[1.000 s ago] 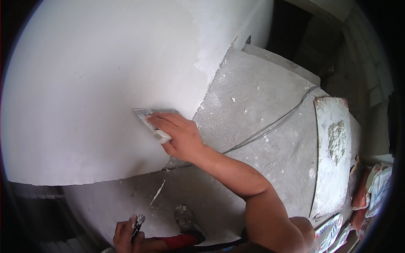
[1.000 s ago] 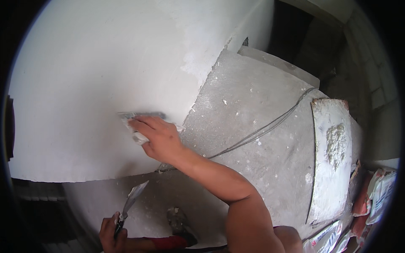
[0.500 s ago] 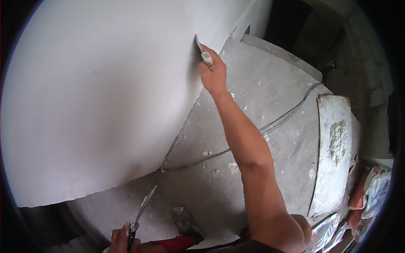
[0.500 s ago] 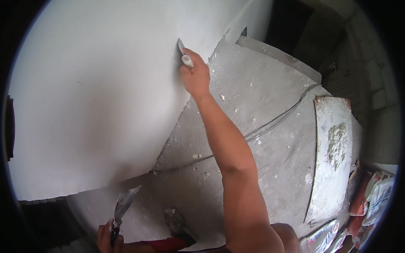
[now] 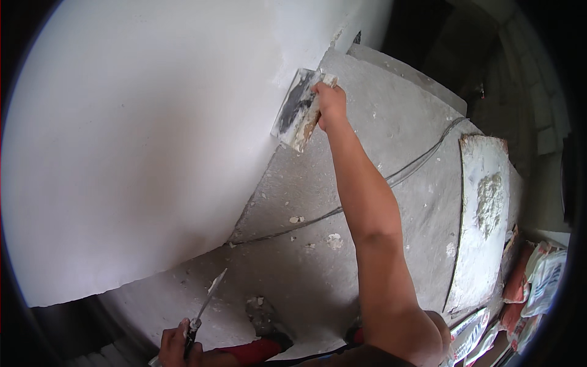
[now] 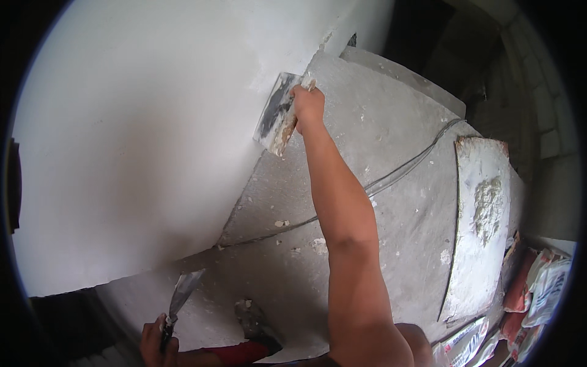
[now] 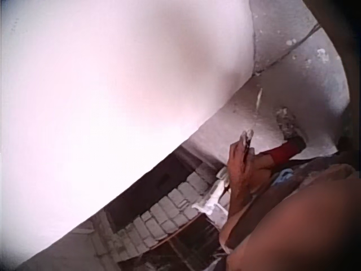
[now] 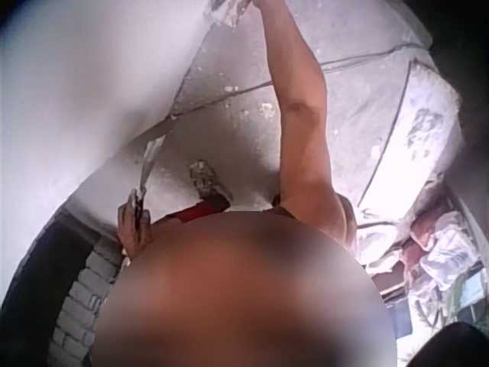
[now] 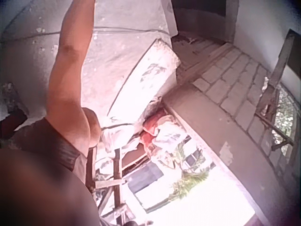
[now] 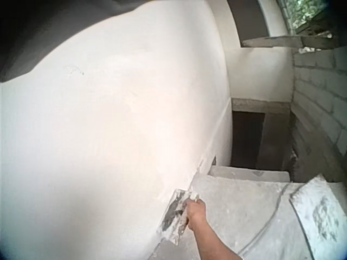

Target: Apply plaster or finishing compound to a wall using a trowel and putty knife.

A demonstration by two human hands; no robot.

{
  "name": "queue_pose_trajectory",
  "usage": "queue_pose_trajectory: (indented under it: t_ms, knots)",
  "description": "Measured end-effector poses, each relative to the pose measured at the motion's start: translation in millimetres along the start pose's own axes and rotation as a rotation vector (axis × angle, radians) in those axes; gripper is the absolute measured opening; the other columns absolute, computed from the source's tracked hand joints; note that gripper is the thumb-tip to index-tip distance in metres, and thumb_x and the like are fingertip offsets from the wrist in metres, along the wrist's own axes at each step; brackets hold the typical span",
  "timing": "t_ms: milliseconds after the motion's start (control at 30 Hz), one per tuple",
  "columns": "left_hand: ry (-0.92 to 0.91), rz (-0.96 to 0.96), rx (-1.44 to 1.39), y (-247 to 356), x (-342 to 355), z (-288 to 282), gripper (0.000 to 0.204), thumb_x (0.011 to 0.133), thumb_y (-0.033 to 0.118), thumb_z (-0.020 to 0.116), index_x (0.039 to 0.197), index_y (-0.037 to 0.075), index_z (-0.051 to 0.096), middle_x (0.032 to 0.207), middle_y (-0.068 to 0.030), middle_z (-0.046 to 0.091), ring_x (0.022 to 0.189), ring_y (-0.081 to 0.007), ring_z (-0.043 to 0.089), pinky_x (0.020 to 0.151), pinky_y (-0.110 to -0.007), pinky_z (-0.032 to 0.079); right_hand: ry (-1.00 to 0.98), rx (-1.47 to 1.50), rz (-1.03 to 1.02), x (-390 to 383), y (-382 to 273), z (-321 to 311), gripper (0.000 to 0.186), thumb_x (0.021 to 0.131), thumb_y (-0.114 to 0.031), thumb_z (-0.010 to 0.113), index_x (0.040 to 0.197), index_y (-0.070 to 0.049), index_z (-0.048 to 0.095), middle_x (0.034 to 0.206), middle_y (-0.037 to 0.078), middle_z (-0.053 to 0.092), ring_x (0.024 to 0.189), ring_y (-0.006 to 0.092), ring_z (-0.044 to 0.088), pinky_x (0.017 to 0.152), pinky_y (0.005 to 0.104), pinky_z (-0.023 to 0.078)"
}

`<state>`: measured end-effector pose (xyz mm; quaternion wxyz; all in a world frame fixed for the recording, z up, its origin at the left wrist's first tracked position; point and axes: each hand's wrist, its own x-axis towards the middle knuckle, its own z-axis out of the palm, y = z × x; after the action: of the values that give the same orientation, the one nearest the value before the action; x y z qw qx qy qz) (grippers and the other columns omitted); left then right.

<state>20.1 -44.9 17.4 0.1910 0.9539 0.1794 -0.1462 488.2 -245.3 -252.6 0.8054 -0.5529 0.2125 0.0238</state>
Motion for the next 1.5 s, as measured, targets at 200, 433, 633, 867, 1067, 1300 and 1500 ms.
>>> queue_pose_trajectory:
  t_ms: [200,433,633,867,1067,1300,1500]
  knots:
    - [-0.001,-0.043,-0.014,-19.5,-21.1,-2.7,0.044,0.097,0.014,0.055,0.137,-0.002,0.052,0.108,-0.0216,0.058,0.096,-0.0372,0.058,0.085,-0.042,0.047,-0.095,0.219,-0.029,-18.4,-38.8,33.1,0.017,0.08,-0.008,0.064,0.089,0.007,0.06,0.083,0.014,0.061,0.075,0.0259,0.062,0.069,0.0425,0.053]
    - [0.055,0.021,-0.005,-32.0,-35.5,-4.2,0.042,0.097,0.014,0.056,0.136,-0.002,0.053,0.108,-0.0193,0.058,0.096,-0.0336,0.058,0.085,-0.04,0.048,-0.304,-0.132,-0.549,-141.3,-113.3,64.0,0.025,0.076,-0.011,0.064,0.097,0.001,0.066,0.075,0.01,0.066,0.066,0.0216,0.06,0.066,0.0357,0.05]
    - [0.114,0.057,-0.118,-23.0,-38.3,-3.4,0.039,0.096,0.008,0.056,0.134,-0.003,0.055,0.109,-0.018,0.058,0.097,-0.031,0.058,0.087,-0.037,0.046,-0.523,-0.344,-1.316,-247.7,-50.0,68.7,0.045,0.078,-0.009,0.066,0.123,-0.007,0.064,0.115,0.012,0.07,0.097,0.0311,0.069,0.082,0.0371,0.058]
    - [0.148,0.072,-0.14,-17.6,-58.3,-7.5,0.039,0.096,0.009,0.056,0.133,-0.004,0.055,0.108,-0.0189,0.057,0.096,-0.0305,0.058,0.087,-0.037,0.046,-0.184,-0.182,-0.867,-181.0,-117.6,38.0,0.036,0.082,-0.015,0.058,0.115,-0.004,0.067,0.087,0.015,0.072,0.072,0.0205,0.066,0.07,0.0315,0.053]
    - [0.172,-0.001,-0.211,-22.5,-64.8,-6.9,0.039,0.097,0.014,0.054,0.132,-0.004,0.054,0.106,-0.0202,0.056,0.09,-0.0322,0.056,0.082,-0.039,0.046,-0.034,-0.124,-0.566,-63.1,-144.4,55.2,0.019,0.08,-0.013,0.06,0.089,0.002,0.066,0.072,0.006,0.064,0.065,0.0158,0.057,0.064,0.0312,0.047]
    - [0.19,0.119,-0.129,-39.2,-68.2,-3.3,0.035,0.095,0.009,0.057,0.128,-0.004,0.056,0.102,-0.0179,0.055,0.087,-0.03,0.055,0.077,-0.037,0.047,-0.287,-0.293,-0.75,-170.6,-141.7,76.7,0.039,0.078,-0.019,0.062,0.115,-0.008,0.068,0.093,0.014,0.071,0.08,0.0264,0.067,0.079,0.0368,0.053]
    - [0.236,0.201,-0.143,-28.6,-60.8,-9.3,0.034,0.094,0.003,0.059,0.127,-0.003,0.057,0.101,-0.0163,0.055,0.087,-0.0283,0.056,0.077,-0.035,0.047,-0.576,-0.404,-1.326,-279.4,-28.7,75.0,0.057,0.069,-0.009,0.07,0.126,-0.01,0.063,0.122,0.013,0.066,0.104,0.0306,0.067,0.085,0.0362,0.058]
